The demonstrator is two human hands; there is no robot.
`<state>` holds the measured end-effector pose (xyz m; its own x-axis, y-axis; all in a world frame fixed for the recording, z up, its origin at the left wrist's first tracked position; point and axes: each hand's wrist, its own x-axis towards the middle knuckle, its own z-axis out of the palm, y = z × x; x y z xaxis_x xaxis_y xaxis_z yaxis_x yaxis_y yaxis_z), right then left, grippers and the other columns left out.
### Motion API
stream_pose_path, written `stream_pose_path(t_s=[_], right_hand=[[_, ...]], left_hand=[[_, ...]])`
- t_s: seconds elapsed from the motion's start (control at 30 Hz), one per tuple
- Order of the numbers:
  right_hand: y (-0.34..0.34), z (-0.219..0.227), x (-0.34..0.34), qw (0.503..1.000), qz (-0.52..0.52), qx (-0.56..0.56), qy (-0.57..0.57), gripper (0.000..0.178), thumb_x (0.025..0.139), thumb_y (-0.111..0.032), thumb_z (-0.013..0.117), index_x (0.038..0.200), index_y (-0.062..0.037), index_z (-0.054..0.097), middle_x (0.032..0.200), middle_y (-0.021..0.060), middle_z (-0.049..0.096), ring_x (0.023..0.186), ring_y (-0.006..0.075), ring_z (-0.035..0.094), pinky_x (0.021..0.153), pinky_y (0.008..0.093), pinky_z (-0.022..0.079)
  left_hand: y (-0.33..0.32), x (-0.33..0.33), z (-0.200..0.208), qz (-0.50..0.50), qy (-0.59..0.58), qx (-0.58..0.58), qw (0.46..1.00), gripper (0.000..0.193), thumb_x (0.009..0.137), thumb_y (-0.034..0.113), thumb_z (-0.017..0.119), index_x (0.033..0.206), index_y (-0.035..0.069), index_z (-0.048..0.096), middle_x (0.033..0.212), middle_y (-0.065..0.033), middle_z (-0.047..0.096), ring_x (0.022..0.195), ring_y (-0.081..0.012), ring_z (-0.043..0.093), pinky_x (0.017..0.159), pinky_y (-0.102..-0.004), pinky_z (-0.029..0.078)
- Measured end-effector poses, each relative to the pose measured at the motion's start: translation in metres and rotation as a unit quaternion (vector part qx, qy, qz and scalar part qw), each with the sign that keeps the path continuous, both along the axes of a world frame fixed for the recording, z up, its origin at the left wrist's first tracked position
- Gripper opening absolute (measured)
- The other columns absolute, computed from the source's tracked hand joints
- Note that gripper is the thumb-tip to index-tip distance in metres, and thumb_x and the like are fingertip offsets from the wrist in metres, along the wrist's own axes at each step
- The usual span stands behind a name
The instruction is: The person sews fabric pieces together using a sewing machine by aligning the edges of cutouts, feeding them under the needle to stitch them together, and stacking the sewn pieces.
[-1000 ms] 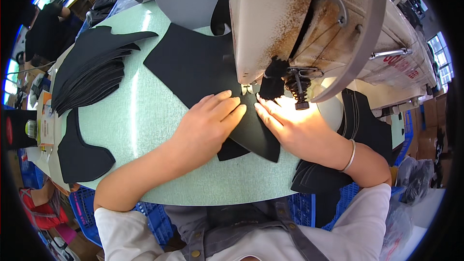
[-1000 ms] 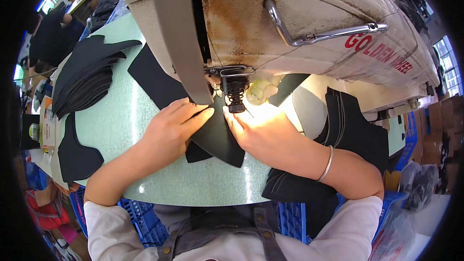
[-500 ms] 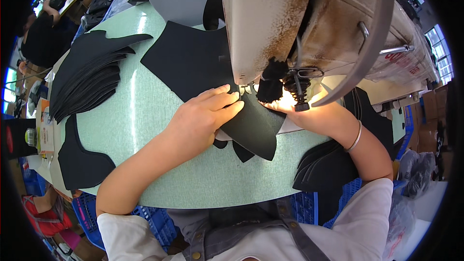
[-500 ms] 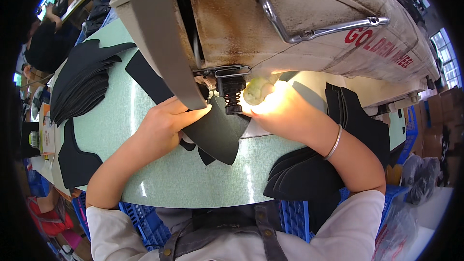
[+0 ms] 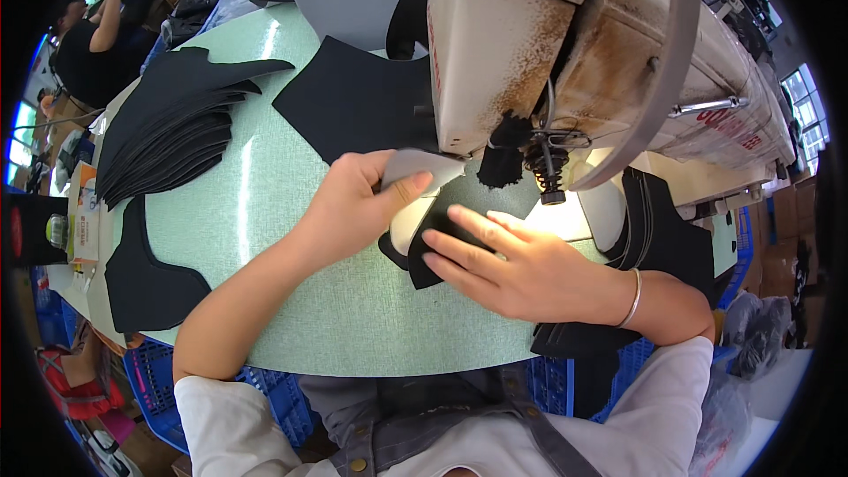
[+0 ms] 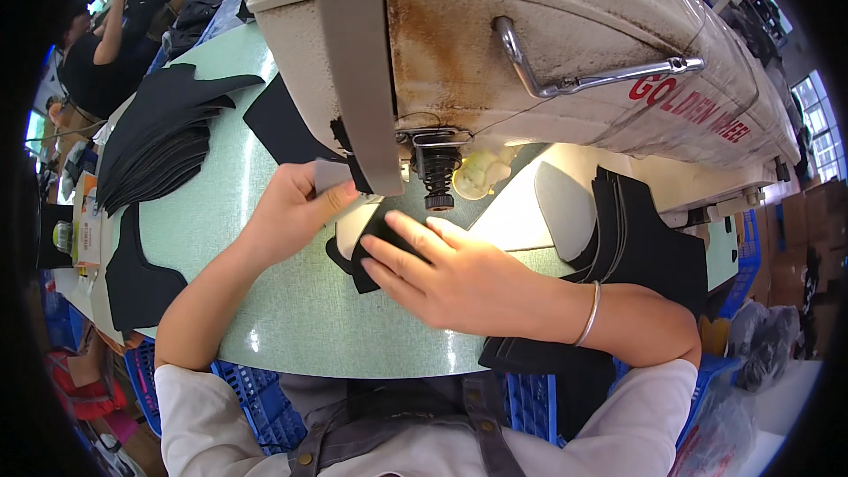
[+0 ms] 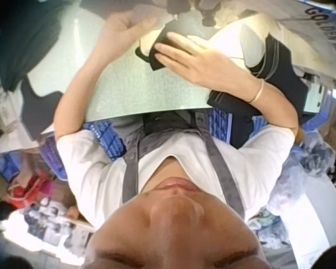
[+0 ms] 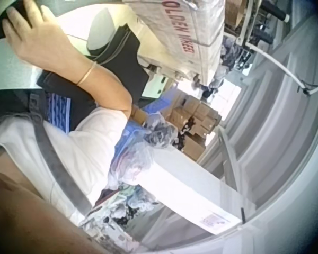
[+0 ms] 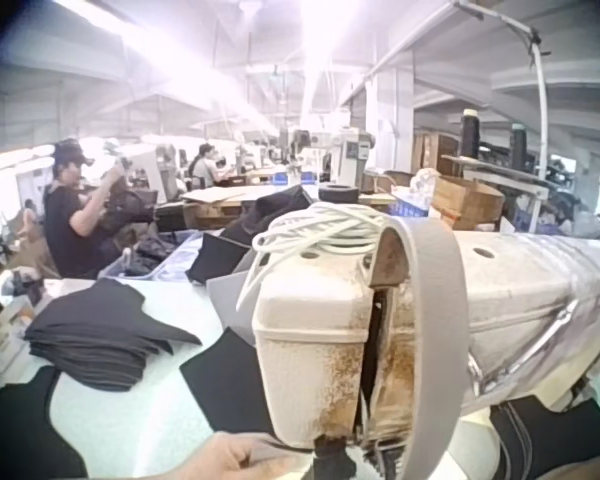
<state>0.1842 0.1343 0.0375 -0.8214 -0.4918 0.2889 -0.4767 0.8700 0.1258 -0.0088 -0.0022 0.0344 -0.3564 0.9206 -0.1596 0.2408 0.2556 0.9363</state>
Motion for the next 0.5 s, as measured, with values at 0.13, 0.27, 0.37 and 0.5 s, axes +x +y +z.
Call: stream_pose_path(t_s=[0.13,0.27,0.37,0.5], right_hand=[[0.002,-0.001,0.003,0.996,-0.052,-0.038,-0.057,0.041,0.073,-0.015,0.063,0.111,-0.0004,0.066,0.103,0.0116,0.062,0.1,0.0264,0.063,0.09,0.0314,0.052],[0.005,0.0,0.006,0.995,-0.07,-0.012,-0.066,0.029,0.07,-0.014,0.064,0.096,-0.0013,0.068,0.099,0.01,0.062,0.096,0.0231,0.063,0.079,0.0285,0.055],[0.013,0.001,0.006,0.995,-0.078,0.002,-0.061,0.021,0.067,-0.014,0.064,0.084,-0.002,0.068,0.1,0.0109,0.062,0.096,0.0226,0.063,0.072,0.0266,0.055],[0.016,0.0,0.007,0.996,-0.074,0.043,-0.032,0.017,0.063,-0.015,0.063,0.076,-0.0031,0.066,0.113,0.0185,0.063,0.098,0.024,0.063,0.068,0.0256,0.055]], left_hand=[[-0.006,0.026,-0.007,-0.08,0.385,0.184,0.901,0.035,0.075,0.001,0.068,0.11,0.002,0.064,0.103,-0.0096,0.063,0.082,-0.0272,0.064,0.071,-0.0344,0.055],[-0.012,0.03,-0.009,-0.103,0.417,0.127,0.894,0.05,0.066,-0.003,0.069,0.114,0.003,0.062,0.113,-0.0095,0.06,0.1,-0.0269,0.062,0.077,-0.0359,0.056],[-0.014,0.024,-0.007,-0.14,0.412,0.123,0.892,0.047,0.067,-0.003,0.068,0.113,0.001,0.062,0.113,-0.011,0.06,0.104,-0.0287,0.061,0.083,-0.0363,0.055],[-0.014,0.025,-0.007,-0.153,0.439,0.151,0.873,0.046,0.067,-0.003,0.066,0.113,-0.002,0.062,0.113,-0.014,0.06,0.105,-0.0315,0.061,0.09,-0.0371,0.052]])
